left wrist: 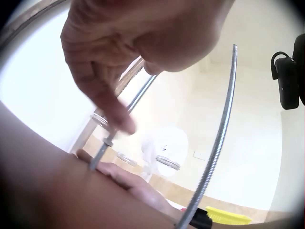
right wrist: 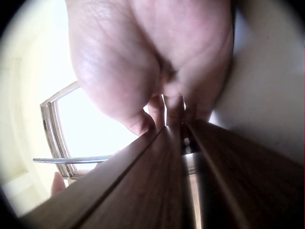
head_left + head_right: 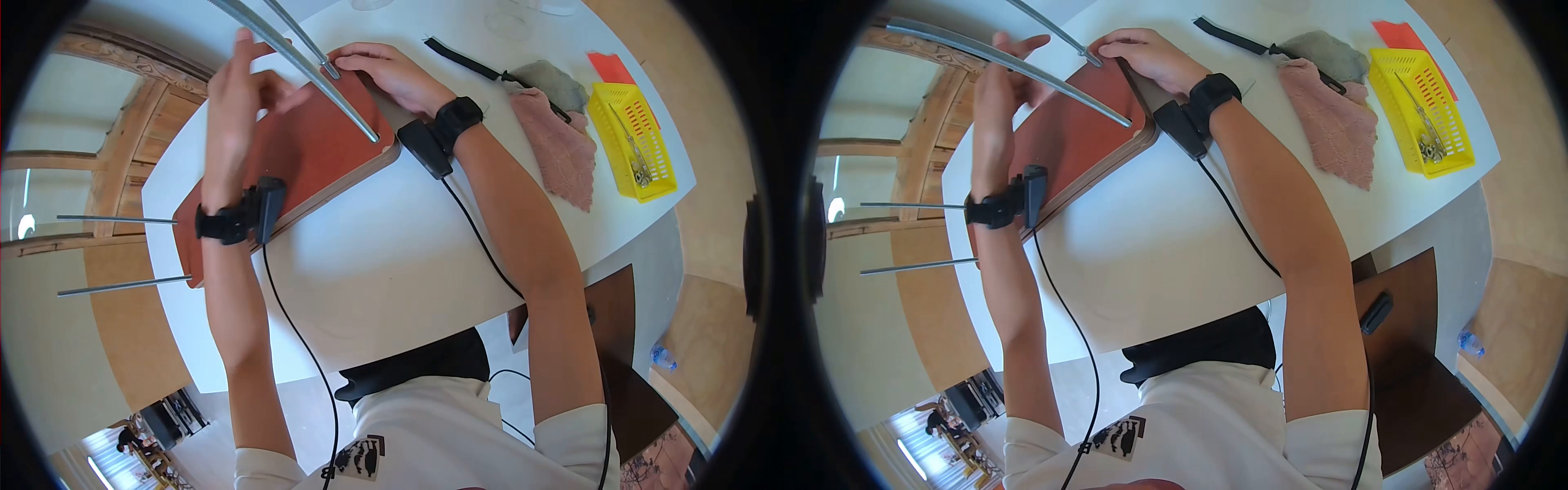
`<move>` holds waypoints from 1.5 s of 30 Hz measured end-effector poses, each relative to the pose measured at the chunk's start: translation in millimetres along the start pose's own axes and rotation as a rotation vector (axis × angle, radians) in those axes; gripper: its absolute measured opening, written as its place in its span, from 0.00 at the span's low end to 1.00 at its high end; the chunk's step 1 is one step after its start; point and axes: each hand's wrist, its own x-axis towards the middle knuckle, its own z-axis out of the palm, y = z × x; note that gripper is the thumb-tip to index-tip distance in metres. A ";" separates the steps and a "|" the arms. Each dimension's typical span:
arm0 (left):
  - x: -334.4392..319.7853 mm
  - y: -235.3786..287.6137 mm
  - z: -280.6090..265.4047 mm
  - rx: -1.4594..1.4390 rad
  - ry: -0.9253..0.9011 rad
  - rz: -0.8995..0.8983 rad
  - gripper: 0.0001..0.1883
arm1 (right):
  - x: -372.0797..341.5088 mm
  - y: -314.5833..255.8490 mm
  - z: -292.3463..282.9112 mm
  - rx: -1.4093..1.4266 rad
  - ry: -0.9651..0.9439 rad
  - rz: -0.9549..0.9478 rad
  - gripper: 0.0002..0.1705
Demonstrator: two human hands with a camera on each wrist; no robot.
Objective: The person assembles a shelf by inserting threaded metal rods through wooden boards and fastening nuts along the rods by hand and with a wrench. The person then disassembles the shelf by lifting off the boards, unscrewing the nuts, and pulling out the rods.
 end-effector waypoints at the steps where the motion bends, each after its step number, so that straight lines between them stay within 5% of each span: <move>1: 4.2 -3.3 -8.0 -0.002 0.000 0.000 0.41 | 0.4 0.2 -0.4 -0.023 -0.005 -0.005 0.18; 5: 14.9 -5.3 12.6 -0.113 0.137 0.047 0.33 | 1.4 0.9 0.3 0.018 -0.028 -0.016 0.18; 7: 17.9 -6.4 44.7 -0.306 0.247 0.263 0.36 | 1.2 1.8 -0.4 -0.024 -0.010 -0.026 0.18; 8: 4.3 55.4 35.1 -0.594 0.214 -0.313 0.32 | 0.6 1.3 0.0 -0.025 -0.016 -0.026 0.18; 9: 2.9 44.2 34.5 -0.595 0.220 -0.312 0.32 | -0.7 0.2 1.4 0.026 -0.004 0.007 0.19; 11: 0.5 15.2 33.5 -0.062 0.009 0.053 0.42 | -0.7 -1.8 1.9 0.076 0.008 0.036 0.20; 15: 19.0 -5.0 -19.7 0.089 -0.091 -0.073 0.34 | -3.9 -8.9 3.6 0.005 0.001 0.035 0.20; 23: 10.1 -6.1 22.3 -0.198 0.020 0.074 0.36 | -2.6 -2.6 0.4 0.034 -0.008 0.017 0.18; 27: 1.3 -2.2 17.1 -0.039 0.055 0.113 0.38 | -4.9 -5.8 3.7 0.052 0.025 0.056 0.20; 31: -1.4 9.6 0.9 -0.017 0.124 -0.114 0.38 | -3.2 -1.5 -0.5 -0.019 -0.002 -0.002 0.21; 33: 7.6 -2.8 -0.1 -0.032 0.110 -0.071 0.39 | 0.0 2.4 -2.5 -0.011 -0.020 -0.003 0.21; 35: 9.3 -1.0 13.0 -0.194 0.117 0.183 0.38 | 0.6 2.8 -4.1 -0.006 -0.039 -0.006 0.21; 37: 5.9 2.3 19.8 -0.219 0.037 0.095 0.39 | -0.2 1.7 -3.3 -0.026 -0.024 -0.010 0.21; 39: 13.2 -16.5 23.9 -0.231 -0.238 0.266 0.41 | -1.9 0.4 -0.9 0.000 -0.011 0.005 0.22; 41: -3.4 -0.9 16.3 -0.140 -0.107 0.257 0.42 | -1.6 0.0 -1.1 0.030 0.009 0.022 0.22; 43: -8.8 15.9 -6.5 -0.156 -0.075 -0.032 0.41 | -0.3 -0.1 -2.9 -0.030 -0.016 0.042 0.21; 44: -3.8 14.4 -33.5 -0.319 -0.304 -0.013 0.41 | -1.5 -3.2 -1.2 -0.028 -0.016 0.044 0.21; 45: 2.7 7.9 -28.1 -0.319 -0.303 -0.016 0.41 | -3.5 -6.6 0.4 -0.026 -0.044 0.032 0.21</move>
